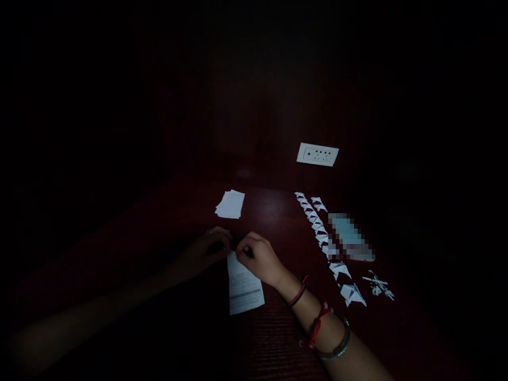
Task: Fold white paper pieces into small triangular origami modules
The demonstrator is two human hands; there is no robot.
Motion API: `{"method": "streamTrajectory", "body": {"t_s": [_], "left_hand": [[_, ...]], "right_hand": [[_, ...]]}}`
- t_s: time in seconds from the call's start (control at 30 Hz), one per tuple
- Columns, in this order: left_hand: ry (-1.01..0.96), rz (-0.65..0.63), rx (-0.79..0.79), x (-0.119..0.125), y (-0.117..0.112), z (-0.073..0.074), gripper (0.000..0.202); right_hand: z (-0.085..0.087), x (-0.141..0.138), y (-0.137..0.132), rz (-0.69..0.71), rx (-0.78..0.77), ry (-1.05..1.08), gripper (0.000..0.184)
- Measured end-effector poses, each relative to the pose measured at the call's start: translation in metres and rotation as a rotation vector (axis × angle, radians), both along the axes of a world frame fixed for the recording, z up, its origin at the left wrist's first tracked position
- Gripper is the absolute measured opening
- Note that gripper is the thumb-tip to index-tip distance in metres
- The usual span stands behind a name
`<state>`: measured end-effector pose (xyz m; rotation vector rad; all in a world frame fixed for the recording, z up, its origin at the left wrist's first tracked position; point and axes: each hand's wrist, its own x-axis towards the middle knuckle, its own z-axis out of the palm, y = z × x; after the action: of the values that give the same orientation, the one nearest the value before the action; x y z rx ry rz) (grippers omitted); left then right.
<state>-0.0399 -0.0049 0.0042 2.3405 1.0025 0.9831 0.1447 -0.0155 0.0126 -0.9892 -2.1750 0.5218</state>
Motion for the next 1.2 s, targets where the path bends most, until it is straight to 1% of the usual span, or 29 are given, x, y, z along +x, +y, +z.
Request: {"method": "streamTrajectory", "body": {"t_s": [0.23, 0.33, 0.4, 0.6, 0.87, 0.97, 1.07, 1.13, 1.2], "left_hand": [[0.047, -0.023, -0.014, 0.001, -0.002, 0.0, 0.006], [0.021, -0.052, -0.026, 0.003, -0.002, -0.001, 0.007], [-0.004, -0.047, -0.055, 0.002, -0.001, -0.001, 0.008], [-0.073, 0.029, -0.072, -0.003, 0.001, 0.002, 0.008], [-0.054, 0.073, -0.079, -0.007, 0.003, 0.006, 0.008], [-0.064, 0.097, -0.065, -0.013, 0.007, 0.006, 0.011], [-0.092, 0.153, -0.071, -0.025, 0.018, 0.007, 0.014], [-0.112, 0.247, -0.098, -0.034, 0.026, 0.006, 0.016], [-0.089, 0.267, -0.114, -0.038, 0.031, 0.003, 0.017]], "right_hand": [[-0.001, -0.004, -0.002, 0.009, -0.017, -0.01, 0.011], [-0.001, -0.005, -0.002, 0.012, -0.017, -0.002, 0.011], [-0.001, -0.005, -0.001, 0.015, -0.019, 0.007, 0.011], [0.001, -0.001, 0.002, 0.012, -0.034, 0.057, 0.011], [0.001, 0.01, 0.004, 0.028, -0.121, 0.099, 0.009], [0.0, 0.016, 0.006, 0.026, -0.139, 0.104, 0.008], [-0.004, 0.026, 0.013, -0.02, -0.138, 0.113, 0.009], [-0.006, 0.033, 0.019, -0.076, -0.124, 0.128, 0.01], [-0.008, 0.038, 0.023, -0.123, -0.108, 0.148, 0.01]]}}
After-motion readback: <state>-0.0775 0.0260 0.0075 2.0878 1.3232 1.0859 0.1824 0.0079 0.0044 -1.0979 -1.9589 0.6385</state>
